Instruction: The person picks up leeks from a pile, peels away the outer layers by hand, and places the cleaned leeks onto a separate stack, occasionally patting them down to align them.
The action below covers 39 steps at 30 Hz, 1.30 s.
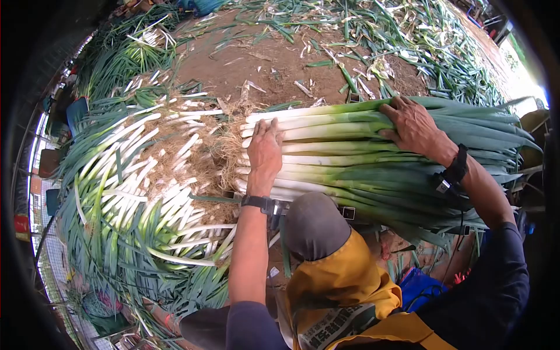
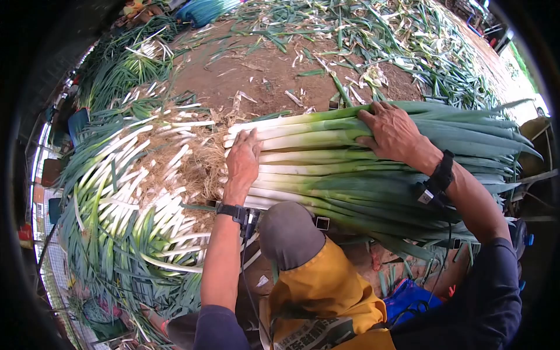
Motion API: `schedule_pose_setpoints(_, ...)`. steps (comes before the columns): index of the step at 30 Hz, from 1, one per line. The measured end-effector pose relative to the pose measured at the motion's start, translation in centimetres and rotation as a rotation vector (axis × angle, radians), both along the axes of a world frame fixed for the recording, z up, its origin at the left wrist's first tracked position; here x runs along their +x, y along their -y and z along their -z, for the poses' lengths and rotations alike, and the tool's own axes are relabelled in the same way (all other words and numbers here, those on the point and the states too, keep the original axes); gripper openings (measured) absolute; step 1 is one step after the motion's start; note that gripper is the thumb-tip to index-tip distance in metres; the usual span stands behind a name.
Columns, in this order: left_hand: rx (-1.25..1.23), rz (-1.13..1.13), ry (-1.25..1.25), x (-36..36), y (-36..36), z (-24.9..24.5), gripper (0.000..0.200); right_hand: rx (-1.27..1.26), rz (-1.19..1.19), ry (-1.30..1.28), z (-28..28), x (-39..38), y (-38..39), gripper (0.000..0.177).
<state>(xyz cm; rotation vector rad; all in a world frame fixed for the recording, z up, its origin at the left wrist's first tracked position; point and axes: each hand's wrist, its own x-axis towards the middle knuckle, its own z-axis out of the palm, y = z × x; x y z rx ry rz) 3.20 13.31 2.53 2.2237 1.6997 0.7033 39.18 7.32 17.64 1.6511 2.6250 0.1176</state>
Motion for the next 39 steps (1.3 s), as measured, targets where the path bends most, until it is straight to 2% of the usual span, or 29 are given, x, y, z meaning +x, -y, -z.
schedule_pose_setpoints(5,-0.029,0.046,-0.040,-0.1,1.2,0.6,0.067,0.006,-0.092,-0.034,0.1,0.2,-0.6,0.058)
schedule_pose_setpoints(8,-0.067,0.044,-0.049,0.0,1.4,1.1,0.073,0.129,-0.159,0.038,-0.8,-0.4,-0.1,0.061)
schedule_pose_setpoints(11,-0.070,0.036,-0.068,0.3,1.1,1.4,0.077,0.364,-0.212,-0.078,-1.7,-1.4,-0.6,0.068)
schedule_pose_setpoints(14,-0.063,0.060,-0.046,0.0,1.3,1.7,0.079,-0.116,0.042,-0.025,0.4,-0.9,-1.6,0.072)
schedule_pose_setpoints(17,-0.062,0.088,-0.034,-0.3,1.3,1.8,0.080,-0.032,0.005,-0.010,0.7,-1.1,-0.9,0.071)
schedule_pose_setpoints(20,-0.112,0.093,-0.009,-0.4,1.3,1.7,0.080,0.271,-0.261,-0.018,0.3,-1.2,-0.5,0.063)
schedule_pose_setpoints(26,-0.077,0.109,-0.007,-0.3,1.4,2.1,0.081,0.060,-0.247,0.011,1.5,-1.6,-1.1,0.046)
schedule_pose_setpoints(29,-0.089,0.128,-0.013,-0.4,1.2,2.0,0.084,0.030,-0.264,-0.062,3.1,-1.6,-1.1,0.039)
schedule_pose_setpoints(30,-0.097,0.135,-0.013,-0.4,1.2,2.0,0.086,-0.008,-0.251,-0.158,2.9,-1.5,-1.6,0.037)
schedule_pose_setpoints(33,-0.045,0.083,-0.058,0.8,-0.2,2.3,0.091,-0.099,-0.186,-0.169,2.0,-1.9,-2.5,0.039)
schedule_pose_setpoints(37,-0.123,0.080,0.014,0.7,-0.1,1.6,0.096,0.034,-0.237,-0.226,2.7,-2.3,-2.2,0.045)
schedule_pose_setpoints(38,-0.138,0.072,0.006,0.7,-0.3,1.7,0.098,-0.095,-0.125,-0.187,1.9,-2.7,-1.8,0.046)
schedule_pose_setpoints(39,-0.133,0.060,-0.011,0.9,-0.4,1.9,0.097,-0.042,-0.147,-0.173,1.8,-2.8,-1.7,0.049)
